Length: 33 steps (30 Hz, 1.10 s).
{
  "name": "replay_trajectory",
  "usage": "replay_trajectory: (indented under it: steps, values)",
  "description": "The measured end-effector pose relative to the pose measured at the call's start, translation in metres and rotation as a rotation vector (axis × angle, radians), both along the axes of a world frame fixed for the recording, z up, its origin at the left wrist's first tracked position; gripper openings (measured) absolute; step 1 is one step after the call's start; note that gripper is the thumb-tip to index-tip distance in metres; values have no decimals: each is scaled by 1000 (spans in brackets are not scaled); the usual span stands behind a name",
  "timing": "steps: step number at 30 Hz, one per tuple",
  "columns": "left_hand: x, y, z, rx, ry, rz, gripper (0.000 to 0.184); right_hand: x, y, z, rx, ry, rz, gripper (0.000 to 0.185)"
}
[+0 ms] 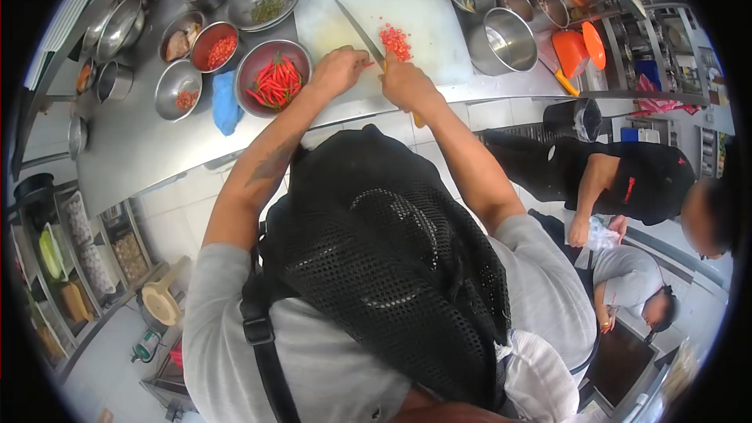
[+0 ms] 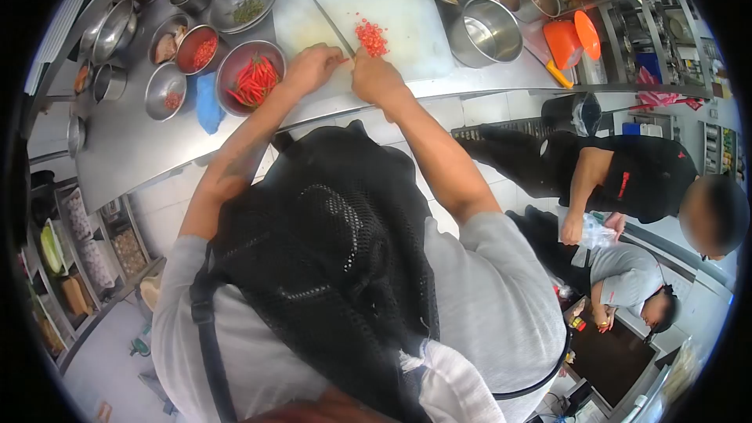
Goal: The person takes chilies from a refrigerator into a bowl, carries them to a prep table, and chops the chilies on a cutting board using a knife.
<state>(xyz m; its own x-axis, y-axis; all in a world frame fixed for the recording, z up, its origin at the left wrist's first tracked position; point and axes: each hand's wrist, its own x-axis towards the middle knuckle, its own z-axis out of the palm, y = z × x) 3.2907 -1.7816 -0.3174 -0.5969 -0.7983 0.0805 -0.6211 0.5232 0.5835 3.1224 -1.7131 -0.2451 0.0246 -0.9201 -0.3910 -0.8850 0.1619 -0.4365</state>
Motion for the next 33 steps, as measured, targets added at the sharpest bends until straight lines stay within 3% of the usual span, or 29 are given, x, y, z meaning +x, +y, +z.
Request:
replay_trajectory:
  steps: [2, 8, 12, 14, 18, 21, 23, 24, 28, 30, 33]
  values:
    - [-2, -4, -6, 1, 144, -25, 16, 2, 2, -14, -45, 16, -10, 29]
    - [-2, -3, -8, -10, 93, -38, 17, 0, 5, 2, -10, 7, -3, 29]
    - [0, -3, 0, 26, 89, -54, 16, -2, -1, -17, -90, -19, 19, 29]
    - [1, 1, 5, -1, 90, -58, 14, 1, 3, 20, 102, -34, -4, 30]
    - [-2, -6, -2, -16, 86, -89, 16, -2, 2, -21, -18, 28, 17, 29]
    - [4, -2, 2, 44, 18, -74, 16, 1, 4, -4, -32, -2, 26, 27]
    - [0, -7, 2, 4, 46, -67, 15, 6, 6, 17, 125, -24, -36, 28]
    - [-2, -7, 1, 5, 50, -69, 15, 2, 4, -17, 4, 13, 26, 28]
    - [2, 0, 3, -12, 73, -56, 14, 0, 1, -4, -40, -5, 56, 28]
    - [0, -6, 4, -33, 85, -47, 13, 1, 6, 19, 66, -15, 17, 29]
    - [2, -5, -4, -4, 183, -85, 13, 7, 4, -11, -19, -46, 8, 29]
